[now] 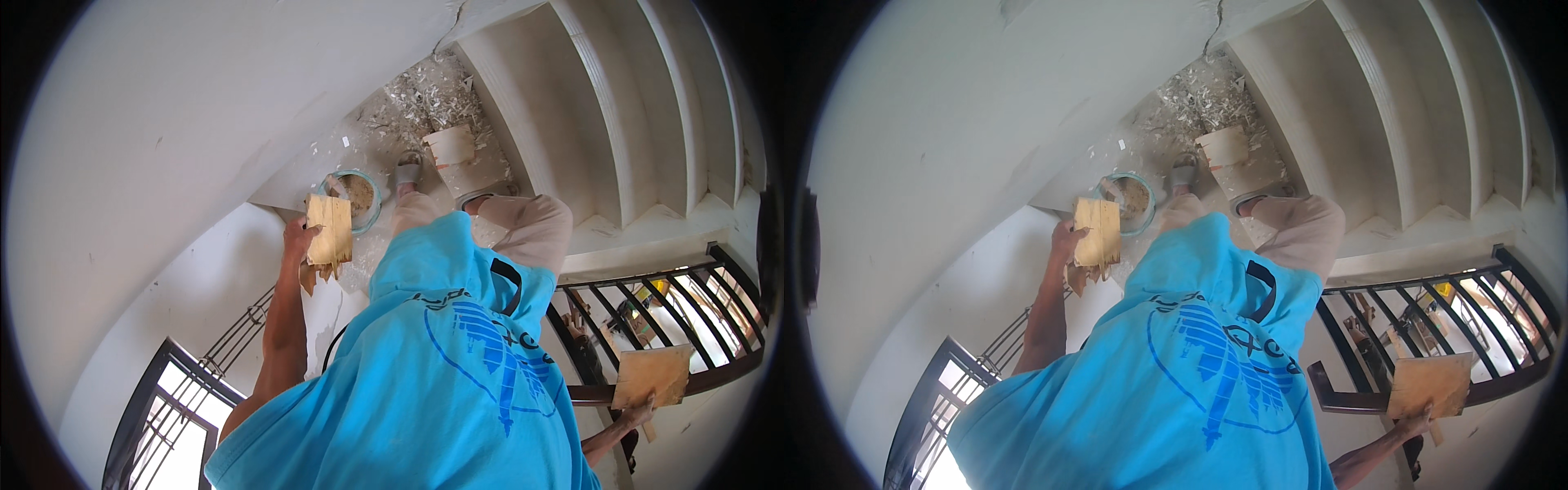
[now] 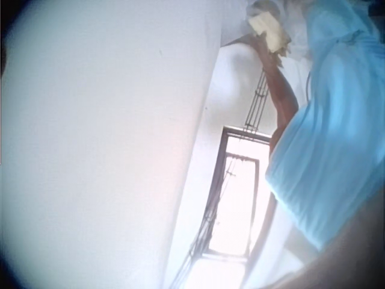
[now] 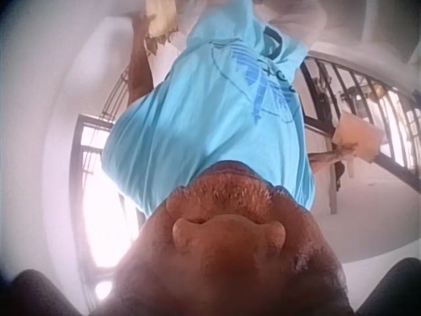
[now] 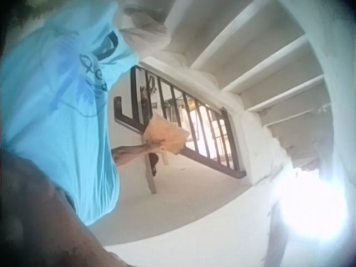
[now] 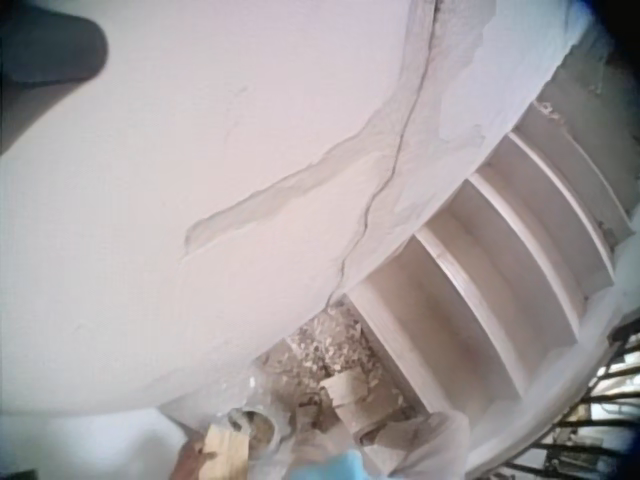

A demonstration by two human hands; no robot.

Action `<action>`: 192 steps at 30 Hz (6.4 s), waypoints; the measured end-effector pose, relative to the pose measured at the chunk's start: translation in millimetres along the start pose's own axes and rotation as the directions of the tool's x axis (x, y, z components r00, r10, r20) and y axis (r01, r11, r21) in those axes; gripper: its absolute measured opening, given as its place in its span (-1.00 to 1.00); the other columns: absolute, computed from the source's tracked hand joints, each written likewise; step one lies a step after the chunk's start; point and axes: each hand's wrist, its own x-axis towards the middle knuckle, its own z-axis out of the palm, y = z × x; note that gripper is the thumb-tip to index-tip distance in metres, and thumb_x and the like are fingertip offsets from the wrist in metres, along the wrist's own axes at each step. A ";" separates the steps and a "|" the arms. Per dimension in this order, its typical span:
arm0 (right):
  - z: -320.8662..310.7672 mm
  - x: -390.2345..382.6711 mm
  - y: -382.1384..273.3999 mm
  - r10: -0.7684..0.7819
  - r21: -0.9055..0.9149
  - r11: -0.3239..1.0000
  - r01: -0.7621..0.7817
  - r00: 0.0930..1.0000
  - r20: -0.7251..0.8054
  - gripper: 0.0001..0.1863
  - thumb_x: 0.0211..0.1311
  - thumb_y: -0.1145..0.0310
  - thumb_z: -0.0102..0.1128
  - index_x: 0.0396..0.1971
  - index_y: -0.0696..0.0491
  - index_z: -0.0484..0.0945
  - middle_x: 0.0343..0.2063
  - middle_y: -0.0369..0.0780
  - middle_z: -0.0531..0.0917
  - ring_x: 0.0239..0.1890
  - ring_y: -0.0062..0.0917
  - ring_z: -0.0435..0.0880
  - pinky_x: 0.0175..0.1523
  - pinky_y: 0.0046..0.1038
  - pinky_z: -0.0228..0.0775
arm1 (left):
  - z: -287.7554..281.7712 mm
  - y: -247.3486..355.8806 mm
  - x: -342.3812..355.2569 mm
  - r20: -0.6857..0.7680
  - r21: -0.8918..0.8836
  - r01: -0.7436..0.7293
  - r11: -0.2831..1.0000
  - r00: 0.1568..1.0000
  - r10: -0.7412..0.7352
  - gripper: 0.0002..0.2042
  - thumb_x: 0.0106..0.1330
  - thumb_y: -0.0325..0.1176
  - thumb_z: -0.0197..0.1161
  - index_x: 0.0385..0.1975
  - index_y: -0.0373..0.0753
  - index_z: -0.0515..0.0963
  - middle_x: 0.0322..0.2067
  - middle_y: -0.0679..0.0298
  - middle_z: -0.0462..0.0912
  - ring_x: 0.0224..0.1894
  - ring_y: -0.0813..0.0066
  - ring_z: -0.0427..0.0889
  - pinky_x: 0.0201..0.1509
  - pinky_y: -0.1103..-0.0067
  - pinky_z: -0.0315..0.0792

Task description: The person applies plaster to the side of a concrete staircase using a wooden float and scrapes the surface to smooth the material. They then pick up a trowel from a bucket of plaster to continue the work.

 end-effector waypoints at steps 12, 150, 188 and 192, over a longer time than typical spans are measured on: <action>2.7 -4.0 2.4 -0.017 -0.070 0.997 0.013 0.998 -0.057 -0.41 0.11 0.26 0.31 -0.01 0.39 0.36 -0.09 0.00 0.53 -0.17 -0.27 0.57 -0.09 -0.30 0.48 | -4.2 23.3 19.7 0.026 0.184 -0.103 0.978 0.995 0.100 -0.71 0.03 -0.39 0.32 -0.21 -0.31 0.62 -0.37 0.10 0.69 -0.34 0.31 0.67 -0.16 0.48 0.47; 532.2 -154.9 323.7 0.069 -0.078 0.997 0.026 0.249 0.966 -0.73 0.10 0.43 0.10 -0.20 0.22 0.52 -0.33 -0.30 0.61 -0.28 -0.64 0.53 -0.15 -0.58 0.39 | 172.0 -202.5 180.2 0.084 -0.969 0.180 0.168 0.883 -0.462 -0.90 0.32 -0.32 0.14 -0.38 -0.16 0.41 -0.64 0.41 0.31 -0.53 0.42 0.38 0.00 0.21 0.36; 346.2 -242.6 270.2 0.107 -0.236 0.970 0.049 0.789 0.605 -0.73 -0.20 0.46 0.05 -0.38 0.11 0.57 -0.57 0.00 0.57 -0.47 -0.16 0.59 -0.27 -0.26 0.41 | 392.7 488.4 0.9 0.636 -0.414 -0.248 0.876 0.609 0.473 -0.68 0.20 -0.34 0.27 -0.15 -0.37 0.41 -0.42 0.18 0.58 -0.50 0.56 0.53 -0.45 0.63 0.39; 334.0 -252.8 261.2 0.132 -0.227 0.974 -0.005 0.826 0.548 -0.77 -0.19 0.45 0.07 -0.41 0.11 0.56 -0.56 0.00 0.58 -0.45 -0.11 0.59 -0.27 -0.21 0.40 | 420.8 502.9 13.1 0.603 -0.391 -0.384 0.836 0.580 0.548 -0.70 0.19 -0.37 0.25 -0.13 -0.36 0.44 -0.41 0.19 0.61 -0.49 0.56 0.57 -0.42 0.61 0.45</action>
